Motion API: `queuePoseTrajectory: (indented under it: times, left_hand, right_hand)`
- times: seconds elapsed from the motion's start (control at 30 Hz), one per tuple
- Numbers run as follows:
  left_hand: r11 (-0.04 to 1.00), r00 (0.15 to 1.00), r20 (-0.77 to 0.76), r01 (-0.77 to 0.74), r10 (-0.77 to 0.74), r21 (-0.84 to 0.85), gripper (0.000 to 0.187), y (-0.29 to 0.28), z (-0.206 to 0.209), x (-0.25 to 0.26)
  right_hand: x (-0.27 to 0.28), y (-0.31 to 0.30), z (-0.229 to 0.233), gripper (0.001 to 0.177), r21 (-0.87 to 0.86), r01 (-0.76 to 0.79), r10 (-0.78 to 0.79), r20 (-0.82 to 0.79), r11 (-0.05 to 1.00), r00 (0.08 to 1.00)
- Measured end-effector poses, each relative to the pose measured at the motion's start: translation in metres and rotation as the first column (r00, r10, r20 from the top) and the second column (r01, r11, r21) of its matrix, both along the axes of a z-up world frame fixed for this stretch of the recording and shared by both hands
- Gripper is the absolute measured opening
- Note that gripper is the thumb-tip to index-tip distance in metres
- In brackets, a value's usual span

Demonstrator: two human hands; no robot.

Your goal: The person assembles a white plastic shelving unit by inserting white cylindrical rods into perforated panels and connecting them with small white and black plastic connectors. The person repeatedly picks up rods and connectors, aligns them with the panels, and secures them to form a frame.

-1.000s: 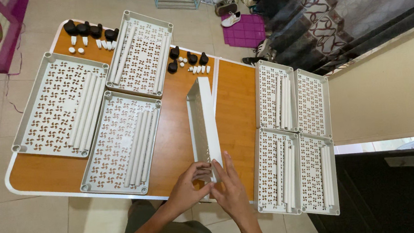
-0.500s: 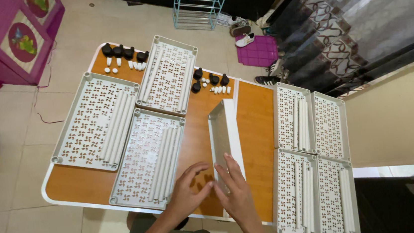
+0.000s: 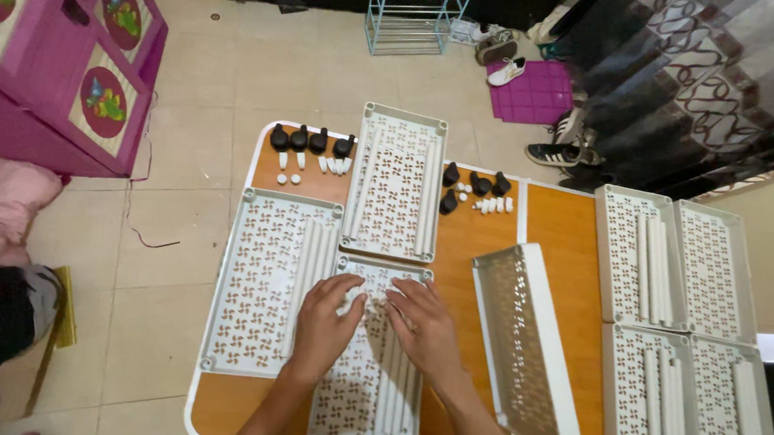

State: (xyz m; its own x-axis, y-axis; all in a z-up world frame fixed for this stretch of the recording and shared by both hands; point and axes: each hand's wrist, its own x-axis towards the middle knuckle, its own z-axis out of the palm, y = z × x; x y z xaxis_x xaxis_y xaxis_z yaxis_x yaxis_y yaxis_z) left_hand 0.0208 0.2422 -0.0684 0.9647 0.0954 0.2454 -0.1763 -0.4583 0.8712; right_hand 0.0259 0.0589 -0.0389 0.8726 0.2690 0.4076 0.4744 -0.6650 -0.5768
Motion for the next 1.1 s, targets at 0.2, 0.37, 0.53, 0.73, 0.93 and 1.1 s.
queuePoseTrajectory:
  times: [0.2, 0.37, 0.53, 0.73, 0.93, 1.1]
  left_hand:
    - [0.991, 0.999, 0.045, -0.007, 0.001, 0.133, 0.025, 0.054, -0.019, 0.063]
    - [0.953, 1.0, -0.007, -0.021, 0.024, 0.303, 0.025, 0.081, -0.032, 0.11]
    - [0.903, 0.998, 0.046, -0.054, 0.038, 0.425, 0.025, 0.106, -0.045, 0.153]
    - [0.884, 0.997, 0.082, -0.03, -0.009, 0.466, 0.024, 0.125, -0.055, 0.199]
    - [0.866, 0.994, -0.007, 0.1, -0.111, 0.49, 0.018, 0.132, -0.067, 0.212]
    - [0.876, 0.994, -0.017, 0.105, -0.111, 0.471, 0.013, 0.132, -0.071, 0.214]
  right_hand:
    - [0.063, 0.056, -0.016, 0.024, -0.077, -0.027, 0.023, -0.048, 0.997, 0.999]
    - [0.115, 0.091, -0.031, 0.023, -0.102, -0.054, 0.049, -0.051, 0.993, 0.997]
    - [0.164, 0.117, -0.051, 0.019, -0.119, -0.066, 0.062, -0.037, 0.991, 0.997]
    - [0.211, 0.137, -0.071, 0.018, -0.141, -0.08, 0.059, -0.15, 0.987, 0.987]
    - [0.226, 0.147, -0.098, 0.017, -0.198, -0.117, 0.077, -0.198, 0.973, 0.977]
    - [0.228, 0.15, -0.101, 0.018, -0.229, -0.11, 0.063, -0.203, 0.967, 0.977]
